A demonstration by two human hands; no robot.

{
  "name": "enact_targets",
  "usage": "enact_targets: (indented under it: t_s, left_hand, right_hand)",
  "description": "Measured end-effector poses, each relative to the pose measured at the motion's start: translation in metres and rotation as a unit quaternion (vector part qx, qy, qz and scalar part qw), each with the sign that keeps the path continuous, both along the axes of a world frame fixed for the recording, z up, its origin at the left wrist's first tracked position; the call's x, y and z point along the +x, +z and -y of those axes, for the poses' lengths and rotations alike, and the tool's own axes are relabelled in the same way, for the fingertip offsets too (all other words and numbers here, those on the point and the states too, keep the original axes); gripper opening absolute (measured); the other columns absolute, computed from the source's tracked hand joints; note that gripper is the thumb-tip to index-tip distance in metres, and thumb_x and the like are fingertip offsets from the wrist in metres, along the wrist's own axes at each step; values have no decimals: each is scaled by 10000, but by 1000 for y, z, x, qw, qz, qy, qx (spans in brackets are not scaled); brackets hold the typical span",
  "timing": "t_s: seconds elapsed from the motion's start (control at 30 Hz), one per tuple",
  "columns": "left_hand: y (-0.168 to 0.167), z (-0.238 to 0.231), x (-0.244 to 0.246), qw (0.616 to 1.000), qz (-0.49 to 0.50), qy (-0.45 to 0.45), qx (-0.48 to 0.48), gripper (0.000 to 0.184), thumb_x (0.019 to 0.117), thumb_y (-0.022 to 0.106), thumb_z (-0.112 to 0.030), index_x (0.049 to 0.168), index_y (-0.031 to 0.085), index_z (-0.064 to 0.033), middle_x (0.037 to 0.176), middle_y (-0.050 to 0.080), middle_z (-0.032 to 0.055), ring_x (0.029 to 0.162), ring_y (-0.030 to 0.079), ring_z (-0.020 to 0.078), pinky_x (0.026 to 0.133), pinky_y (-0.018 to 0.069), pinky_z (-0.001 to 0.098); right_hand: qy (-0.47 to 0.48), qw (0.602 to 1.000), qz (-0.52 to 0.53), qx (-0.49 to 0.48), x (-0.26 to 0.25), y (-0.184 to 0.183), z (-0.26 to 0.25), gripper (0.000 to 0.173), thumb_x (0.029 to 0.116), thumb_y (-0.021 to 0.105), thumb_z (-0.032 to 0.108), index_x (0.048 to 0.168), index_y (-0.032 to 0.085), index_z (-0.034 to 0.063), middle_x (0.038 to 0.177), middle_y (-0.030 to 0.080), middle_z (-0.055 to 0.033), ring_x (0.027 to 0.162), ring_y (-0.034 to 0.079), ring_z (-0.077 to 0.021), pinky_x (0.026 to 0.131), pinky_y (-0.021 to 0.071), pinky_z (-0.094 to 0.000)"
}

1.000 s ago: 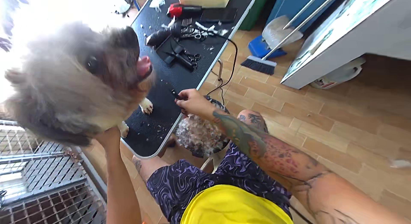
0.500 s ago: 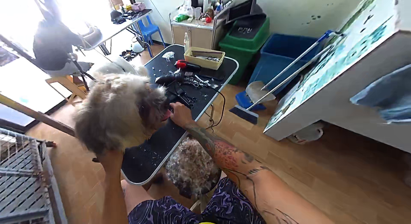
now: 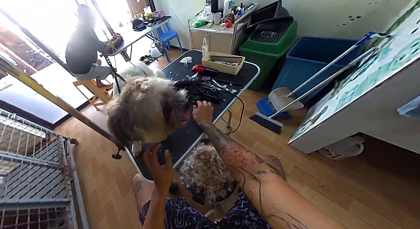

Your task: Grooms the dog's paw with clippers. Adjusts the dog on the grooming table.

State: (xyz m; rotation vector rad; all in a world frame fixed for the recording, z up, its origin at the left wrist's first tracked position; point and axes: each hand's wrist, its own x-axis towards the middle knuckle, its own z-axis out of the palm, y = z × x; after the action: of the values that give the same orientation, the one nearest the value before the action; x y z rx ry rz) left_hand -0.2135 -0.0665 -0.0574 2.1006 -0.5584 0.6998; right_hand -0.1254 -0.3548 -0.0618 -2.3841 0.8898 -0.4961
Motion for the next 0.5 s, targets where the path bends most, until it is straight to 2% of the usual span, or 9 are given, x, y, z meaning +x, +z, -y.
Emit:
enact_targets:
  t_s: [0.1, 0.17, 0.23, 0.3, 0.4, 0.43, 0.5]
  left_hand:
    - [3, 10, -4, 999, -5, -38, 12, 325, 911, 716, -228, 1176, 714, -38, 1325, 591, 170, 1277, 561, 225, 1064, 508, 366]
    - [15, 27, 7, 998, 23, -56, 9, 304, 911, 705, -216, 1155, 723, -36, 1278, 623, 158, 1206, 604, 204, 1017, 537, 345]
    - [21, 36, 7, 997, 22, -78, 19, 274, 913, 702, -192, 1137, 727, -38, 1256, 640, 148, 1188, 617, 190, 1010, 539, 332]
    - [24, 48, 7, 994, 1, -106, 34, 256, 919, 705, -182, 1139, 732, -55, 1261, 649, 133, 1199, 619, 184, 1018, 540, 338]
    - [19, 64, 15, 987, -16, -147, 63, 250, 920, 719, -194, 1145, 735, -88, 1280, 643, 117, 1188, 625, 174, 1004, 552, 341]
    - [15, 67, 19, 985, -13, -156, 75, 248, 919, 722, -197, 1144, 734, -94, 1280, 645, 112, 1196, 622, 173, 1010, 549, 337]
    - [10, 74, 26, 982, -9, -165, 96, 239, 926, 718, -192, 1147, 733, -100, 1278, 652, 105, 1206, 621, 157, 1019, 542, 327]
  right_hand:
    - [2, 999, 36, -8, -7, -13, -2, 373, 982, 615, 340, 1230, 724, 83, 1282, 634, -202, 1257, 554, -403, 1047, 443, -593]
    - [8, 998, 52, -16, -4, -8, 5, 381, 960, 599, 318, 1241, 730, 95, 1335, 633, -168, 1298, 548, -358, 1085, 427, -554]
    - [28, 996, 84, -19, -12, -12, 1, 367, 948, 603, 301, 1231, 747, 117, 1329, 650, -134, 1291, 561, -329, 1101, 411, -532]
    - [75, 981, 176, -31, -31, -20, 5, 333, 947, 617, 283, 1209, 759, 133, 1288, 677, -118, 1240, 607, -299, 1077, 456, -517]
    - [129, 934, 331, -24, -107, -31, 35, 288, 957, 661, 208, 1202, 750, 87, 1270, 668, -142, 1188, 647, -250, 1015, 562, -448]
    - [105, 930, 352, -23, -144, -40, 54, 290, 961, 660, 197, 1194, 743, 46, 1265, 668, -169, 1180, 652, -261, 1006, 569, -443]
    - [-10, 946, 323, -27, -227, -71, 100, 312, 991, 622, 172, 1186, 705, -57, 1212, 683, -250, 1114, 685, -325, 974, 578, -477]
